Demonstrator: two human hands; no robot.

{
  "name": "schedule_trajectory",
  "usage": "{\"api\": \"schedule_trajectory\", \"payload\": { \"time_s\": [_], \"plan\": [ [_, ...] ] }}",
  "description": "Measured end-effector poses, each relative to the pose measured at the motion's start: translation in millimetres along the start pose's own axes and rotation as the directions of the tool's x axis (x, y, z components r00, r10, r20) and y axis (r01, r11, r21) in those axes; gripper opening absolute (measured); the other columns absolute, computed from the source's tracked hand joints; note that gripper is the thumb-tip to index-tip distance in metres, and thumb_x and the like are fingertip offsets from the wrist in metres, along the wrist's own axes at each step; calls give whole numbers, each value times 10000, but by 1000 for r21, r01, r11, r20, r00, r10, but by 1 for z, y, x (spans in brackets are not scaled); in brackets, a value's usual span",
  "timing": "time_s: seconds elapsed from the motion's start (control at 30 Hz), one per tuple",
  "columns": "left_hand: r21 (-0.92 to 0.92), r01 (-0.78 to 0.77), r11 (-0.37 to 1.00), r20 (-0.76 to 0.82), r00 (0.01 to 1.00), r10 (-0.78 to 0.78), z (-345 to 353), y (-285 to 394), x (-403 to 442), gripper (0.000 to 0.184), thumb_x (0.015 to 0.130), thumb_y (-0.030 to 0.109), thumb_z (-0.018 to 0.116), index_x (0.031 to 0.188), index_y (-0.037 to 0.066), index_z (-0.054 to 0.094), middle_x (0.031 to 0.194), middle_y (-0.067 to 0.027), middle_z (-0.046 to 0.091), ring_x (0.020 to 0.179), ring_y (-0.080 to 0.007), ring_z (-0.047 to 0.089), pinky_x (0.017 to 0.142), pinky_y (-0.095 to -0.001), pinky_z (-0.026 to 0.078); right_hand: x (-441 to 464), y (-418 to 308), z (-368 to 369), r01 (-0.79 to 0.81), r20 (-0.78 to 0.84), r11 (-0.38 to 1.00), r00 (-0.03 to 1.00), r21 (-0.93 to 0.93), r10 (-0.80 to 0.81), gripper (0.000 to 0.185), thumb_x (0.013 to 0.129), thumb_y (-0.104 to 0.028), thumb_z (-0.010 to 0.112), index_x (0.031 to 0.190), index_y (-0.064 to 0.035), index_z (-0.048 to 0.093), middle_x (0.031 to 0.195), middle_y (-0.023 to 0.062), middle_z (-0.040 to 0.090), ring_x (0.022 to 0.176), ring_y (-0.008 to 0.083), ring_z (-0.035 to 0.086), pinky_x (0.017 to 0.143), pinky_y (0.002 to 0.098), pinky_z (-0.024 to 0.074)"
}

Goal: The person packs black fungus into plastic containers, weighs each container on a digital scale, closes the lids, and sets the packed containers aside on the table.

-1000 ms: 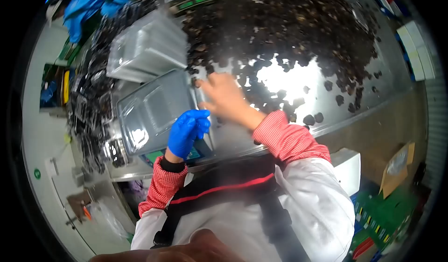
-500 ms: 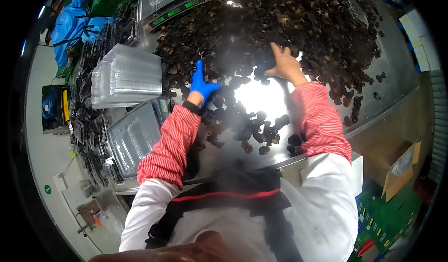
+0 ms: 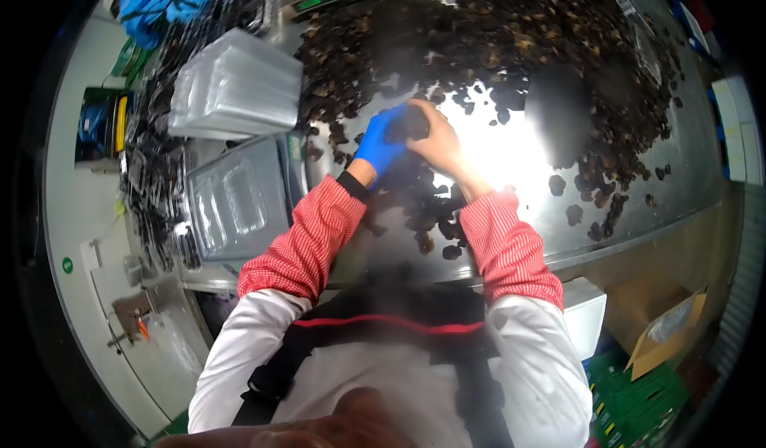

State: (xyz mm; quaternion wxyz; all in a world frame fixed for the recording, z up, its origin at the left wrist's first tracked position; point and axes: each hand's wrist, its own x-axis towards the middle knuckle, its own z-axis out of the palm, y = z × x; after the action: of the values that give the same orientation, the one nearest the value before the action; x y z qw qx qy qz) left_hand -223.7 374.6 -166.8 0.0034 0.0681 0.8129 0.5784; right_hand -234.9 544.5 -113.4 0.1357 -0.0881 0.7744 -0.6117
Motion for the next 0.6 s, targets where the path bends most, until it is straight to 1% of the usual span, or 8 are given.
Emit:
{"api": "schedule_trajectory", "payload": {
  "time_s": [0.03, 0.07, 0.2, 0.3, 0.33, 0.37, 0.47, 0.6],
  "plan": [
    [-83, 47, 995, -19, 999, -49, -11, 23, -13, 620, 718, 1, 711, 1305, 108, 540, 1241, -149, 541, 1192, -335, 522, 1021, -397, 432, -8, -17, 7, 18, 0, 999, 1000, -36, -18, 678, 688, -48, 709, 1334, -133, 519, 1311, 133, 561, 1226, 285, 555, 1011, 353, 455],
    [38, 29, 999, -94, 995, -26, -23, 51, -26, 644, 702, -24, 699, 1310, 114, 538, 1233, -138, 542, 1185, -336, 521, 1032, -399, 422, -12, -26, 16, 78, -2, 995, 997, -63, -78, 688, 696, -36, 706, 1346, -141, 509, 1308, 123, 564, 1226, 271, 555, 1005, 350, 461],
    [184, -146, 972, -213, 960, 184, -96, 114, -63, 699, 685, -46, 684, 1344, 122, 524, 1231, -134, 538, 1179, -348, 514, 1037, -398, 416, -25, -109, 58, 166, 109, 977, 977, 133, -181, 700, 730, -10, 692, 1383, -143, 479, 1314, 131, 536, 1224, 259, 547, 1025, 356, 445],
    [135, -149, 980, -309, 933, 184, -160, 146, -93, 648, 710, -57, 645, 1328, 108, 537, 1231, -135, 544, 1180, -338, 531, 1034, -388, 425, -19, -152, 109, 331, 158, 936, 924, 117, -347, 698, 737, -15, 678, 1391, -123, 458, 1298, 154, 537, 1211, 296, 546, 1019, 379, 449],
    [217, -176, 960, -338, 909, 243, -180, 149, -103, 630, 722, -58, 630, 1326, 98, 538, 1233, -135, 549, 1190, -329, 536, 1035, -391, 432, -15, -160, 129, 399, 163, 914, 900, 68, -405, 702, 734, -48, 691, 1390, -119, 454, 1298, 178, 534, 1215, 331, 537, 1021, 396, 448],
    [300, -201, 932, -352, 885, 304, -199, 148, -111, 616, 740, -53, 631, 1332, 84, 533, 1250, -139, 551, 1177, -317, 556, 1016, -387, 453, -15, -173, 147, 406, 200, 909, 887, 92, -417, 699, 761, 31, 676, 1405, -101, 439, 1283, 105, 539, 1200, 216, 524, 1038, 320, 414],
    [309, -140, 941, -419, 868, 267, -246, 132, -144, 610, 753, -34, 658, 1339, 73, 529, 1262, -148, 555, 1145, -305, 587, 977, -377, 482, -3, -178, 207, 444, 307, 889, 836, 110, -455, 729, 747, -1, 706, 1416, -96, 431, 1300, 134, 531, 1210, 243, 523, 1037, 331, 417],
    [364, -44, 930, -398, 896, 198, -282, 100, -176, 631, 752, -4, 700, 1351, 69, 517, 1295, -156, 549, 1160, -313, 583, 970, -379, 489, 2, -163, 255, 569, 428, 822, 750, -30, -504, 800, 784, -159, 745, 1485, -162, 361, 1197, 245, 530, 1107, 385, 566, 980, 388, 460]
  ]
}}
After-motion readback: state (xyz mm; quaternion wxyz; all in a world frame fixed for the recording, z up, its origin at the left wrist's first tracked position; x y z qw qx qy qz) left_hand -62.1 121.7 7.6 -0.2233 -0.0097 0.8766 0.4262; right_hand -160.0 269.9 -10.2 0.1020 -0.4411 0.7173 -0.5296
